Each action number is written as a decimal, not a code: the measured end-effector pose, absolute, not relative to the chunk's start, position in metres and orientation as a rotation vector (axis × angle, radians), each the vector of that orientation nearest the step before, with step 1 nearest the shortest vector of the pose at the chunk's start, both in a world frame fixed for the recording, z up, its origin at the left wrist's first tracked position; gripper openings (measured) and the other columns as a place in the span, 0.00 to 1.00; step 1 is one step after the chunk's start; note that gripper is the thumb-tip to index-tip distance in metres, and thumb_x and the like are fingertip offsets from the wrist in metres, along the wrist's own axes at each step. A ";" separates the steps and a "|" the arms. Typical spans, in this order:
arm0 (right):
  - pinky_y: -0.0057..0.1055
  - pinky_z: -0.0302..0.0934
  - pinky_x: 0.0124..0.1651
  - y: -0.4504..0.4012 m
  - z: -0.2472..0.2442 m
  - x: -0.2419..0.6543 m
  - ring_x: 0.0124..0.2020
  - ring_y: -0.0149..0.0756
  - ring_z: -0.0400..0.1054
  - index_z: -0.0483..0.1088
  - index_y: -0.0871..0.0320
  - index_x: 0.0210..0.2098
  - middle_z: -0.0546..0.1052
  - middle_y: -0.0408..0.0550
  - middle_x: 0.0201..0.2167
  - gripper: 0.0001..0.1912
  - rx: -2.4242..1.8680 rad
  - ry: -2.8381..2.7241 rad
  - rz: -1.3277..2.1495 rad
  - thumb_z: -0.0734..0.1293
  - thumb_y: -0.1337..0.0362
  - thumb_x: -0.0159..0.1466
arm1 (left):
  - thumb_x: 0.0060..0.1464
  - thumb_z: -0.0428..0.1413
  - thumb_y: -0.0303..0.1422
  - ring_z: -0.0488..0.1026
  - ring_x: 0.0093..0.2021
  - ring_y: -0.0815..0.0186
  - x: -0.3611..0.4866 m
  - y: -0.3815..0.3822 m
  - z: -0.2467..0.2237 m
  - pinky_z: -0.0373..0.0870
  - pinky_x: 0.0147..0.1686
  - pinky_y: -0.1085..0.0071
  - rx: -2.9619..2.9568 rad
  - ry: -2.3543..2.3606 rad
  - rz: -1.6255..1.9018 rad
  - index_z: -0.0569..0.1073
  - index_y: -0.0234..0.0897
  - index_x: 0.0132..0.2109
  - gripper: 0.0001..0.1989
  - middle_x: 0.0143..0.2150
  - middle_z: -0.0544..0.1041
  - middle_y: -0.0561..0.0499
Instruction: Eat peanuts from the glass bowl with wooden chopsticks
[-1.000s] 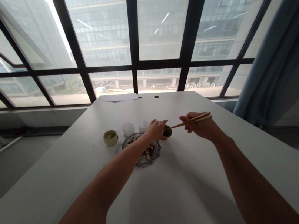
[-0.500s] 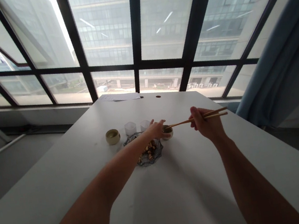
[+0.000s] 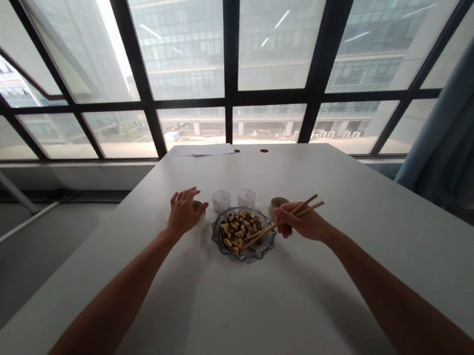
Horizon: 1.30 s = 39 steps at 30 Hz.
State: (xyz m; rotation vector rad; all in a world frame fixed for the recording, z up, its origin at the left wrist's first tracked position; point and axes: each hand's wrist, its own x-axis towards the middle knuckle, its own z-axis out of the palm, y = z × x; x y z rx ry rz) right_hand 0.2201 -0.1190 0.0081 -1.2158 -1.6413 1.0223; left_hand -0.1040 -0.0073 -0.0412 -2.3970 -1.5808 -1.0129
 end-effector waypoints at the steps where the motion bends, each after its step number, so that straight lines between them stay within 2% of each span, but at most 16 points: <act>1: 0.27 0.64 0.18 -0.118 0.002 0.217 0.15 0.32 0.69 0.71 0.57 0.21 0.76 0.46 0.17 0.29 -1.182 -1.632 1.003 0.70 0.36 0.55 | 0.60 0.54 0.44 0.66 0.65 0.54 -0.109 -0.008 -0.048 0.54 0.67 0.51 -2.367 -1.620 -1.048 0.69 0.42 0.58 0.21 0.64 0.71 0.43; 5: 0.29 0.64 0.17 -0.118 -0.009 0.211 0.15 0.33 0.68 0.72 0.56 0.23 0.76 0.46 0.16 0.28 -1.153 -1.484 0.806 0.67 0.37 0.59 | 0.60 0.53 0.45 0.66 0.64 0.54 -0.116 -0.009 -0.074 0.62 0.64 0.56 -2.311 -1.727 -1.215 0.65 0.39 0.60 0.25 0.63 0.70 0.40; 9: 0.30 0.64 0.17 -0.121 -0.014 0.209 0.14 0.34 0.68 0.71 0.55 0.25 0.75 0.46 0.16 0.28 -1.185 -1.321 0.658 0.65 0.35 0.61 | 0.58 0.56 0.48 0.67 0.63 0.54 -0.114 -0.008 -0.087 0.66 0.61 0.56 -2.353 -1.774 -1.362 0.60 0.37 0.63 0.32 0.62 0.70 0.38; 15: 0.33 0.66 0.18 -0.123 -0.026 0.202 0.16 0.37 0.70 0.74 0.55 0.24 0.76 0.48 0.16 0.27 -1.179 -1.445 0.782 0.69 0.36 0.58 | 0.51 0.62 0.49 0.71 0.59 0.50 -0.111 -0.007 -0.091 0.68 0.58 0.51 -2.423 -1.867 -1.554 0.58 0.37 0.65 0.40 0.62 0.70 0.36; 20: 0.30 0.61 0.14 -0.129 -0.006 0.220 0.12 0.33 0.65 0.73 0.56 0.19 0.72 0.46 0.11 0.30 -1.204 -1.370 0.679 0.67 0.36 0.60 | 0.50 0.63 0.50 0.75 0.54 0.51 -0.111 -0.008 -0.092 0.70 0.56 0.50 -2.404 -1.914 -1.590 0.60 0.38 0.64 0.40 0.56 0.75 0.38; 24: 0.29 0.65 0.19 -0.135 0.009 0.226 0.16 0.33 0.69 0.74 0.57 0.23 0.75 0.47 0.16 0.27 -1.237 -1.539 0.599 0.67 0.40 0.63 | 0.50 0.63 0.49 0.75 0.54 0.52 -0.111 -0.008 -0.092 0.70 0.56 0.51 -2.394 -1.904 -1.591 0.61 0.37 0.64 0.40 0.55 0.75 0.38; 28: 0.30 0.67 0.24 -0.139 0.009 0.216 0.20 0.34 0.71 0.73 0.57 0.23 0.77 0.49 0.19 0.26 -1.217 -1.799 0.671 0.65 0.43 0.65 | 0.50 0.63 0.49 0.75 0.54 0.52 -0.111 -0.009 -0.092 0.70 0.56 0.51 -2.393 -1.933 -1.573 0.61 0.35 0.64 0.40 0.55 0.75 0.37; 32: 0.28 0.63 0.19 -0.139 0.009 0.215 0.16 0.33 0.69 0.73 0.57 0.22 0.75 0.48 0.16 0.28 -1.220 -1.771 0.785 0.64 0.42 0.66 | 0.51 0.63 0.49 0.76 0.52 0.53 -0.112 -0.009 -0.092 0.71 0.55 0.52 -2.403 -1.953 -1.564 0.60 0.36 0.65 0.40 0.53 0.77 0.38; 35: 0.28 0.62 0.17 -0.138 0.012 0.219 0.14 0.33 0.67 0.73 0.57 0.23 0.74 0.47 0.15 0.28 -1.239 -1.626 0.678 0.64 0.40 0.65 | 0.51 0.63 0.50 0.77 0.52 0.52 -0.112 -0.010 -0.092 0.72 0.54 0.52 -2.397 -1.967 -1.552 0.60 0.36 0.65 0.41 0.53 0.77 0.38; 39: 0.29 0.66 0.21 -0.135 0.012 0.219 0.18 0.34 0.70 0.72 0.57 0.24 0.76 0.48 0.18 0.26 -1.257 -1.651 0.492 0.65 0.42 0.65 | 0.51 0.63 0.51 0.76 0.52 0.51 -0.111 -0.010 -0.090 0.72 0.54 0.51 -2.391 -2.007 -1.518 0.59 0.35 0.65 0.42 0.55 0.76 0.36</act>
